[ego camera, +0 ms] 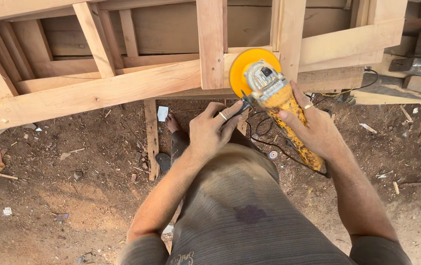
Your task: The person uses an angle grinder with a sanding disc to smooth the surfaces of a wooden frame structure. They move the tool along the edges and flat areas of the frame, generating wood dust.
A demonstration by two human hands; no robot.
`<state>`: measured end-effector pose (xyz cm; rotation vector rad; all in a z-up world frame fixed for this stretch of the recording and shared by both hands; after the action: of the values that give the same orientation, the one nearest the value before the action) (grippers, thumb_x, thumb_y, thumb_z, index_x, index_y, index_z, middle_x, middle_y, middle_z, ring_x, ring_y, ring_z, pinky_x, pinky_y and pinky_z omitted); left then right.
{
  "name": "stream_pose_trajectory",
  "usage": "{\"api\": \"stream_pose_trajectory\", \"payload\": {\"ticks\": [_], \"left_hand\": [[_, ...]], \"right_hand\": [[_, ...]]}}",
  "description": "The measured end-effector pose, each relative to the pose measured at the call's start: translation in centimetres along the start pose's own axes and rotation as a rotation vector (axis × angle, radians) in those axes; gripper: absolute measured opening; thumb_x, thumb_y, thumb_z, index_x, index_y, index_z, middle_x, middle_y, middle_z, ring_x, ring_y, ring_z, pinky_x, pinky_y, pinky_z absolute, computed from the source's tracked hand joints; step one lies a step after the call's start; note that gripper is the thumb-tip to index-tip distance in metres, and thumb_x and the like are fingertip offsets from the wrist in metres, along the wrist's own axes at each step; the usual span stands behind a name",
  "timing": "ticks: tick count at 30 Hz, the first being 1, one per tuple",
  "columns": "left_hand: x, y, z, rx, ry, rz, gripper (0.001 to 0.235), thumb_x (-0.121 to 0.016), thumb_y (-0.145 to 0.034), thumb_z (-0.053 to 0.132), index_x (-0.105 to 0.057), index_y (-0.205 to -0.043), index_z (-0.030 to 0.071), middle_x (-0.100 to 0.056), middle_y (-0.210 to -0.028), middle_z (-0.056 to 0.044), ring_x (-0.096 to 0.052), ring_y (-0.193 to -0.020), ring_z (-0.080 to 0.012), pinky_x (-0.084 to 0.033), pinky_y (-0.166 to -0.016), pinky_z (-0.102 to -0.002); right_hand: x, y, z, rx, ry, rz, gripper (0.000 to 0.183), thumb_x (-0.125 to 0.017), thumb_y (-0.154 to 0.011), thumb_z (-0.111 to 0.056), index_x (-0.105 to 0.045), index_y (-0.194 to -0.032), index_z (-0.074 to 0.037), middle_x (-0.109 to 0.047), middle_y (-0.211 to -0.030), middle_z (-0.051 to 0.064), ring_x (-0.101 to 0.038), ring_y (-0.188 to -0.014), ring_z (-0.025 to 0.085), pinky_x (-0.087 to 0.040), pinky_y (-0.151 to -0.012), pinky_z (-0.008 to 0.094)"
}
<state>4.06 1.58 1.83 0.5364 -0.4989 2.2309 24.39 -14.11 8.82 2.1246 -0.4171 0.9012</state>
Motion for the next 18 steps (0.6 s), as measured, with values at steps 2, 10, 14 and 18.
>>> {"api": "stream_pose_trajectory", "payload": {"ticks": [2, 10, 14, 18], "left_hand": [[0.7, 0.2, -0.5, 0.025, 0.007, 0.027, 0.036, -0.078, -0.096, 0.028, -0.071, -0.131, 0.028, -0.068, -0.102, -0.003, -0.07, -0.075, -0.0214, -0.058, -0.064, -0.035], [0.0, -0.3, -0.1, 0.043, 0.027, 0.047, 0.036, -0.081, -0.094, 0.028, -0.072, -0.129, 0.028, -0.067, -0.099, -0.003, -0.069, -0.072, -0.021, -0.057, -0.062, -0.034], [-1.0, -0.7, 0.0, 0.038, 0.058, 0.024, 0.035, -0.081, -0.094, 0.027, -0.073, -0.129, 0.028, -0.067, -0.097, -0.003, -0.068, -0.069, -0.0196, -0.057, -0.061, -0.033], [-2.0, -1.2, 0.2, 0.004, 0.047, 0.001, 0.035, -0.081, -0.094, 0.029, -0.072, -0.129, 0.027, -0.066, -0.097, -0.002, -0.067, -0.069, -0.0191, -0.056, -0.061, -0.033]], "right_hand": [[0.0, -0.8, -1.3, 0.059, 0.033, -0.014, 0.081, -0.058, -0.099, -0.051, -0.027, -0.166, -0.017, -0.066, -0.126, 0.034, -0.063, -0.122, 0.048, -0.05, -0.101, 0.049], [1.4, -0.9, -2.3, 0.054, 0.057, -0.039, 0.081, -0.056, -0.098, -0.053, -0.026, -0.166, -0.019, -0.065, -0.127, 0.034, -0.062, -0.121, 0.049, -0.05, -0.1, 0.051], [2.0, -0.8, -1.5, -0.052, 0.112, -0.061, 0.083, -0.055, -0.097, -0.053, -0.023, -0.167, -0.022, -0.067, -0.121, 0.034, -0.065, -0.116, 0.049, -0.052, -0.098, 0.052], [2.6, -0.6, -0.8, -0.067, 0.121, -0.049, 0.084, -0.055, -0.097, -0.054, -0.022, -0.168, -0.022, -0.069, -0.118, 0.034, -0.066, -0.113, 0.05, -0.053, -0.096, 0.053]]}}
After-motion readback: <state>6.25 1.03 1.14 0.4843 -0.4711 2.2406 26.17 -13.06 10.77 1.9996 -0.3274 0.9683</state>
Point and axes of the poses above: each hand's wrist, its own y-axis away from the middle knuckle, its own x-axis out of the back of the hand, z = x × y, the point moved 3 cm from there along -y, towards the middle knuckle
